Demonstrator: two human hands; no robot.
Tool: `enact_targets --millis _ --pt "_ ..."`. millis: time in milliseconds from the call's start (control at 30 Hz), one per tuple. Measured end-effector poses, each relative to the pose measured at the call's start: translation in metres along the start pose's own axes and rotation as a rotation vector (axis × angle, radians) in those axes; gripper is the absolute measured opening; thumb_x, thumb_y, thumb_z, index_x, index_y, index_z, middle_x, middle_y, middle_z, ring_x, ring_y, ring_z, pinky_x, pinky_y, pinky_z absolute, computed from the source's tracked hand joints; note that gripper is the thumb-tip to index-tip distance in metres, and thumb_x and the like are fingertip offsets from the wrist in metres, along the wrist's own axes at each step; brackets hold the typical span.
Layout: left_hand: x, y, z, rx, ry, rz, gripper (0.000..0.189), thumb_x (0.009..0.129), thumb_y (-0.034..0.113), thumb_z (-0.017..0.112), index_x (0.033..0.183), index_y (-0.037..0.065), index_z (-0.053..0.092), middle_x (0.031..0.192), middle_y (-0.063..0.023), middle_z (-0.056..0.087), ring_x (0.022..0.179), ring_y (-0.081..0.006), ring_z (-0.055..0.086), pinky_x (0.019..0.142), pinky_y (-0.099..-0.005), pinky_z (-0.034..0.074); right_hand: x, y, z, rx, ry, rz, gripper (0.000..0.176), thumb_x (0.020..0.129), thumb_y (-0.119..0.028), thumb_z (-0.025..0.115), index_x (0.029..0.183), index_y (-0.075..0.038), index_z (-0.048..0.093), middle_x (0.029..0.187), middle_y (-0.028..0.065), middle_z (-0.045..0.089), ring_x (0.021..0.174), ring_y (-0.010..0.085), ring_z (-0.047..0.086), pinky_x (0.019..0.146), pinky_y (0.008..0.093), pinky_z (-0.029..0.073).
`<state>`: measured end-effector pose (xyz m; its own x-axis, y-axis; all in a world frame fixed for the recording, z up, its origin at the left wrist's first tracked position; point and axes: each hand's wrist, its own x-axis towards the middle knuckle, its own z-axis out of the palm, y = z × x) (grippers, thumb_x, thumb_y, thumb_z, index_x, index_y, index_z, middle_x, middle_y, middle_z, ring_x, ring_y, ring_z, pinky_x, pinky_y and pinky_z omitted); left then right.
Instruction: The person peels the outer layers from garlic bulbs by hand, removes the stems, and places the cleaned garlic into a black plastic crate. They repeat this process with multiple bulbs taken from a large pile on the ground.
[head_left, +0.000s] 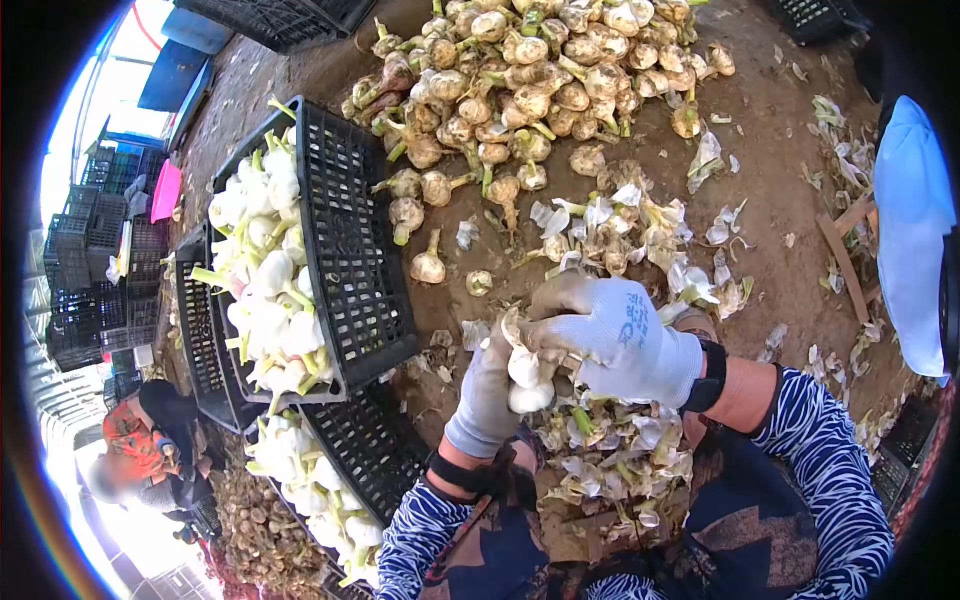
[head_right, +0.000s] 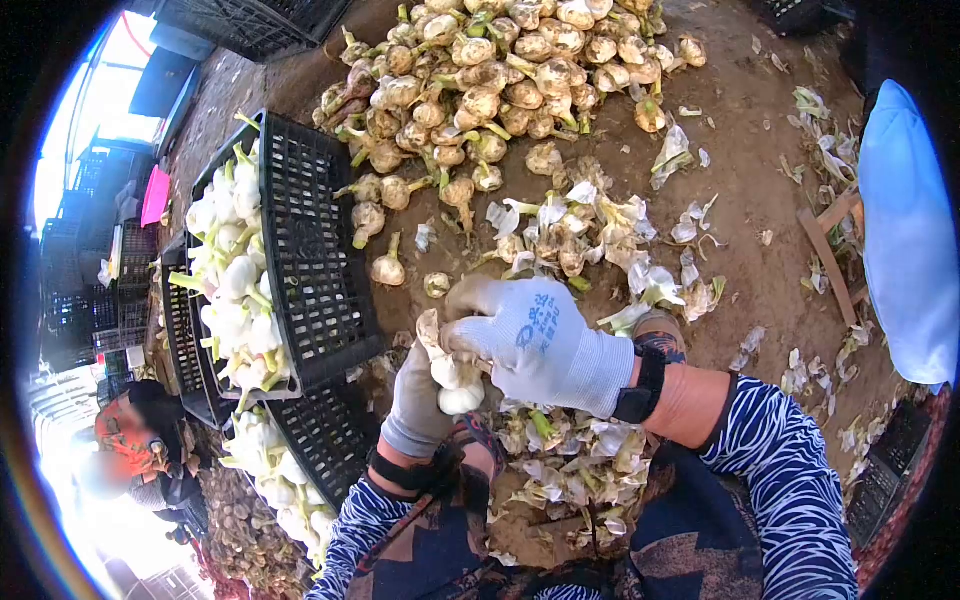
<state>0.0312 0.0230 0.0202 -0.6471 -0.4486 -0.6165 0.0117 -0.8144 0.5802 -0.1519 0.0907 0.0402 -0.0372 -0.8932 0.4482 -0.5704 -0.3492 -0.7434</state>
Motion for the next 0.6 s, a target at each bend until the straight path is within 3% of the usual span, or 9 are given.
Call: enact_targets --millis 167,233,267,333,433,467,500,567,600 --pt "0.002 -0.003 -0.009 -0.192 0.030 -0.082 0.051 0.097 0.053 0.044 0.114 0.007 0.058 0.091 -0.0099 0.067 0.076 -0.0218 0.066 0.063 -0.0322 0.056 -0.031 -0.019 0.001 -0.036 -0.082 0.010 0.033 0.068 -0.006 0.062 0.101 -0.008 0.058 0.097 0.0089 0.061 0.076 0.0273 0.064 0.061 0.0381 0.051" --pt "-0.004 0.013 -0.012 -0.316 -0.218 -0.053 0.048 0.099 0.048 0.040 0.111 0.007 0.061 0.088 -0.0109 0.067 0.071 -0.0236 0.064 0.060 -0.0347 0.054 -0.052 -0.028 -0.001 0.079 -0.373 0.035 0.029 0.071 -0.009 0.059 0.099 -0.009 0.058 0.095 0.0104 0.060 0.078 0.0290 0.064 0.061 0.0399 0.052" --pt "-0.002 0.011 -0.013 -0.464 -0.083 -0.021 0.051 0.099 0.050 0.035 0.109 0.007 0.061 0.085 -0.0135 0.067 0.063 -0.0258 0.061 0.051 -0.0349 0.049 -0.061 -0.032 0.000 0.083 -0.370 0.026 0.029 0.071 -0.009 0.059 0.099 -0.009 0.058 0.095 0.0104 0.060 0.078 0.0290 0.064 0.061 0.0399 0.052" --pt "-0.003 0.015 -0.015 -0.470 -0.111 0.004 0.051 0.099 0.050 0.037 0.110 0.007 0.061 0.085 -0.0137 0.067 0.063 -0.0254 0.061 0.050 -0.0344 0.047 -0.066 -0.040 0.000 0.112 -0.920 0.126 0.027 0.072 -0.013 0.057 0.098 -0.009 0.057 0.090 0.0117 0.060 0.079 0.0316 0.064 0.063 0.0421 0.052" --pt "0.000 0.011 -0.023 -0.532 -0.219 -0.003 0.049 0.097 0.051 0.040 0.108 0.008 0.061 0.088 -0.0104 0.067 0.066 -0.0246 0.063 0.052 -0.0347 0.048 -0.042 -0.033 -0.007 -0.074 -0.921 0.269 0.026 0.073 -0.016 0.057 0.098 -0.008 0.057 0.087 0.0129 0.060 0.079 0.0336 0.064 0.065 0.0437 0.052" --pt "0.000 0.011 -0.017 -0.376 -0.038 0.038 0.049 0.098 0.051 0.040 0.108 0.008 0.061 0.088 -0.0098 0.067 0.069 -0.0241 0.064 0.055 -0.0342 0.051 -0.037 -0.024 -0.004 -0.061 -0.585 0.243 0.022 0.072 -0.016 0.057 0.093 -0.007 0.058 0.084 0.0137 0.060 0.076 0.0342 0.064 0.066 0.0447 0.052" --pt "-0.001 0.012 -0.008 -0.219 0.160 0.093 0.049 0.098 0.051 0.040 0.107 0.008 0.060 0.089 -0.0091 0.067 0.071 -0.0235 0.065 0.058 -0.0337 0.053 -0.028 -0.020 -0.006 -0.169 -0.481 0.276 0.017 0.070 -0.014 0.058 0.085 -0.007 0.058 0.082 0.0143 0.060 0.074 0.0340 0.063 0.064 0.0446 0.051" --pt "-0.004 0.027 -0.003 -0.163 0.135 0.251 0.050 0.099 0.052 0.038 0.107 0.007 0.060 0.089 -0.0092 0.067 0.075 -0.0213 0.066 0.062 -0.0315 0.056 -0.023 -0.003 0.002 -0.298 -0.332 0.195 0.014 0.064 -0.009 0.061 0.078 -0.007 0.057 0.076 0.0124 0.059 0.071 0.0335 0.061 0.059 0.0433 0.049" --pt "-0.011 0.044 0.003 0.118 0.209 0.516 0.051 0.100 0.052 0.036 0.107 0.006 0.059 0.087 -0.0090 0.066 0.074 -0.0191 0.065 0.061 -0.0302 0.055 -0.028 0.001 0.006 -0.298 -0.335 0.180 0.011 0.069 -0.012 0.064 0.077 -0.008 0.057 0.077 0.0122 0.058 0.071 0.0333 0.061 0.058 0.0425 0.048"
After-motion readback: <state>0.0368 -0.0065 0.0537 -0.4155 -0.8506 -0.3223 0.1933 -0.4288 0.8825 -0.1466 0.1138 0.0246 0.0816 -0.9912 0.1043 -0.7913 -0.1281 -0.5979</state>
